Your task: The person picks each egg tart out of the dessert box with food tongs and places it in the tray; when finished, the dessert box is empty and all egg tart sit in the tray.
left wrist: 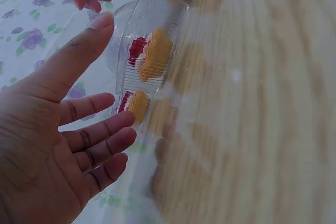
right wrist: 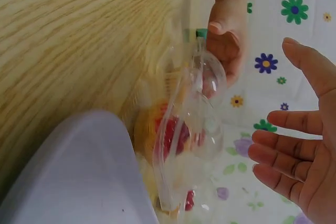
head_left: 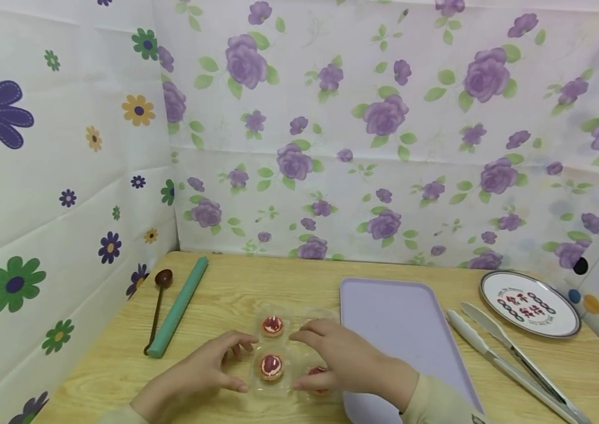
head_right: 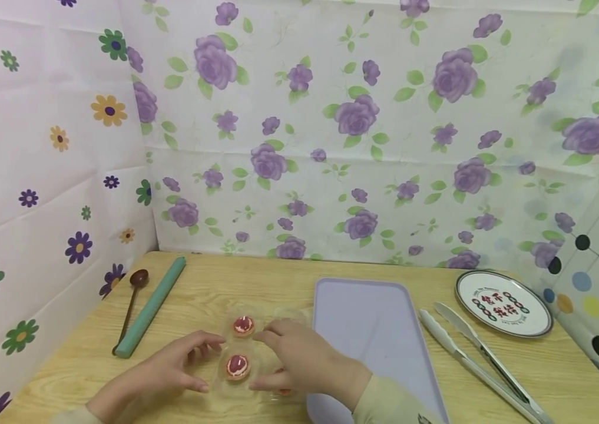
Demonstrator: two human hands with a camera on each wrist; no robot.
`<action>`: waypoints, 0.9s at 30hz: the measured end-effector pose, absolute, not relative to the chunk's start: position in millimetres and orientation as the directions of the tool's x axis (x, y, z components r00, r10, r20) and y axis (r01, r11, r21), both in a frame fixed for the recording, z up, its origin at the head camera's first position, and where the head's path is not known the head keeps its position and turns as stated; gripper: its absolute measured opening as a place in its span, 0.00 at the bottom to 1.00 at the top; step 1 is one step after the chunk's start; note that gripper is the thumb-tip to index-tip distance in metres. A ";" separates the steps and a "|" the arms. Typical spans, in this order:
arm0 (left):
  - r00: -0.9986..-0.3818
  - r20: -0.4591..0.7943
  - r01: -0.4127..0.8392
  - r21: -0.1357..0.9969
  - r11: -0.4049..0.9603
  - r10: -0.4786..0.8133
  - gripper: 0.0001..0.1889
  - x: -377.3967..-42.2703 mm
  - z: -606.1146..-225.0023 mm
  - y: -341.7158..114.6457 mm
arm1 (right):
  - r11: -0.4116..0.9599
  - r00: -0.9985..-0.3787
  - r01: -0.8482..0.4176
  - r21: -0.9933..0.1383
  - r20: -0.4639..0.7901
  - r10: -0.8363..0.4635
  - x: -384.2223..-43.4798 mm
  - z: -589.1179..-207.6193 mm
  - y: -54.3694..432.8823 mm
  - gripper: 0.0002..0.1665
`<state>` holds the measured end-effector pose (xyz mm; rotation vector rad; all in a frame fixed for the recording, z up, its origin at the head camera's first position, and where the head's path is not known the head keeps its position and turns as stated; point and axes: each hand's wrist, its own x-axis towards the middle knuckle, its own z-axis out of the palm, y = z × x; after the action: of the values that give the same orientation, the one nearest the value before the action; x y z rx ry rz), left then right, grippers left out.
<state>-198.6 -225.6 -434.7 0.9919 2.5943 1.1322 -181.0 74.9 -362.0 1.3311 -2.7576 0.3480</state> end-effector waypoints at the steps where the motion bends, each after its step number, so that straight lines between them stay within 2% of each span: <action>1: -0.772 0.124 0.511 0.705 0.492 0.624 0.39 -199.1 -436.4 -225.4 | 0.606 -0.629 -0.776 -0.177 0.140 -0.765 -182.2 -363.7 71.8 0.40; 7: -0.772 0.093 0.473 0.745 0.470 0.629 0.41 -198.4 -442.0 -222.7 | 0.610 -0.626 -0.778 -0.150 0.098 -0.774 -187.7 -370.0 52.7 0.42; 19: -0.780 0.148 0.550 0.625 0.554 0.608 0.43 -199.4 -452.7 -216.2 | 0.689 -0.690 -0.723 -0.042 0.013 -0.724 -188.5 -374.5 20.3 0.48; 27: -0.813 0.126 0.510 0.625 0.591 0.568 0.43 -196.3 -455.4 -216.4 | 0.682 -0.683 -0.728 0.071 0.005 -0.730 -186.5 -380.7 6.2 0.46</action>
<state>-196.3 -216.4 -455.4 0.9245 2.7245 1.0276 -186.5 6.2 -380.7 1.2367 -2.8506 -0.0986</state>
